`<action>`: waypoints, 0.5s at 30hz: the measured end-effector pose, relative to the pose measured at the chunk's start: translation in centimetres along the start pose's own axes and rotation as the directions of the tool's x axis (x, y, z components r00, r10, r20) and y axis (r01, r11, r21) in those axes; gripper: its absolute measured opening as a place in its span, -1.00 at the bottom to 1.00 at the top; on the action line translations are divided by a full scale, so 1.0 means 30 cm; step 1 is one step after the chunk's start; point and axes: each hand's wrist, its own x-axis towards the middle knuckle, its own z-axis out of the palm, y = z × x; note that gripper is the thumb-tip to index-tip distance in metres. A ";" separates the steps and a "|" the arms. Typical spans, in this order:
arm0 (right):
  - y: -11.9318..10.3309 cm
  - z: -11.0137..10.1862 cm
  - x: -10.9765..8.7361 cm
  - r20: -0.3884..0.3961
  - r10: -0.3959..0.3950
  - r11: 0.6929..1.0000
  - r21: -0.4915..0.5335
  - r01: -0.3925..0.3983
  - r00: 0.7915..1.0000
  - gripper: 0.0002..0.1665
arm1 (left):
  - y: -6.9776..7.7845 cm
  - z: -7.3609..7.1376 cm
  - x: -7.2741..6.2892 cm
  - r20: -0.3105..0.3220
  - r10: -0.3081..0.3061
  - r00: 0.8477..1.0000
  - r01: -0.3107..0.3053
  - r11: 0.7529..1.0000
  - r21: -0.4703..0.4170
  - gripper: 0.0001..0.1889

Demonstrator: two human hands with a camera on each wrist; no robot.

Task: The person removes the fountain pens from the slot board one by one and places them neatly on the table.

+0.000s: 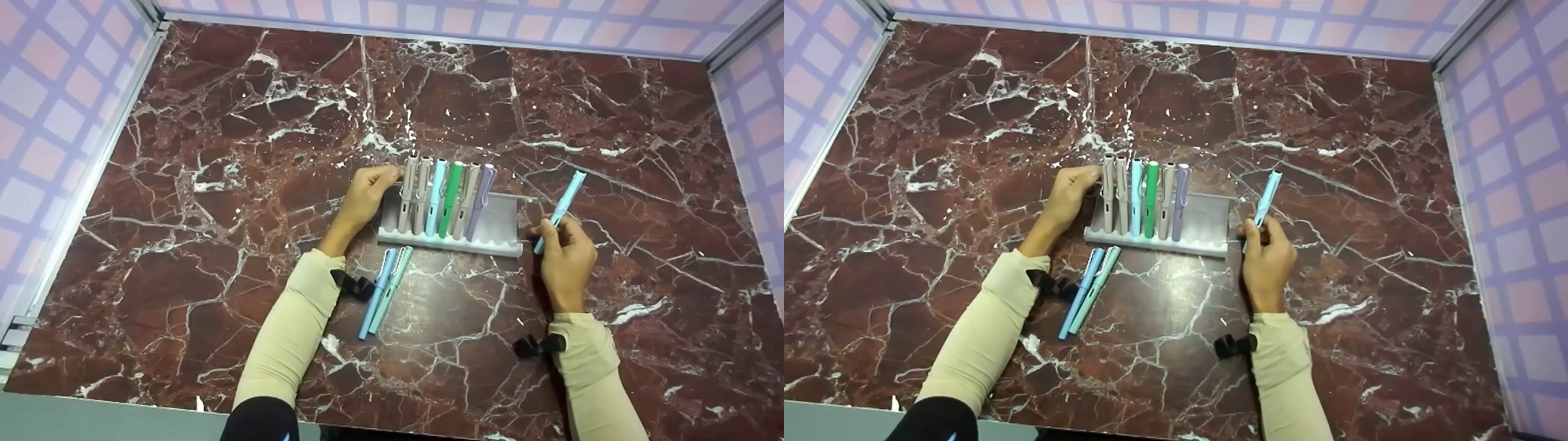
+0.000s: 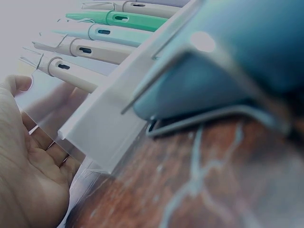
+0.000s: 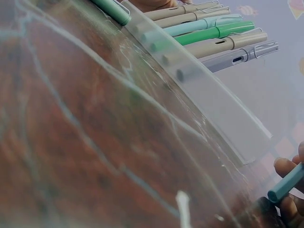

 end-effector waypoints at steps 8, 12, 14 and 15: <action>0.016 -0.013 -0.021 0.025 0.028 0.998 0.050 -0.029 0.999 -0.84 | 0.000 0.003 -0.007 -0.007 -0.006 1.000 0.006 1.000 0.020 -0.69; 0.071 -0.021 -0.040 0.058 0.058 0.995 0.078 -0.063 0.997 -0.84 | 0.001 0.004 -0.005 -0.009 -0.010 1.000 0.010 1.000 0.018 -0.69; 0.091 -0.023 -0.049 0.072 0.062 0.994 0.089 -0.068 0.995 -0.84 | 0.001 0.003 -0.002 -0.007 -0.014 1.000 0.014 1.000 0.012 -0.69; 0.099 -0.023 -0.052 0.080 0.064 0.992 0.103 -0.072 0.995 -0.84 | 0.000 0.002 0.000 -0.005 -0.013 1.000 0.013 1.000 0.006 -0.69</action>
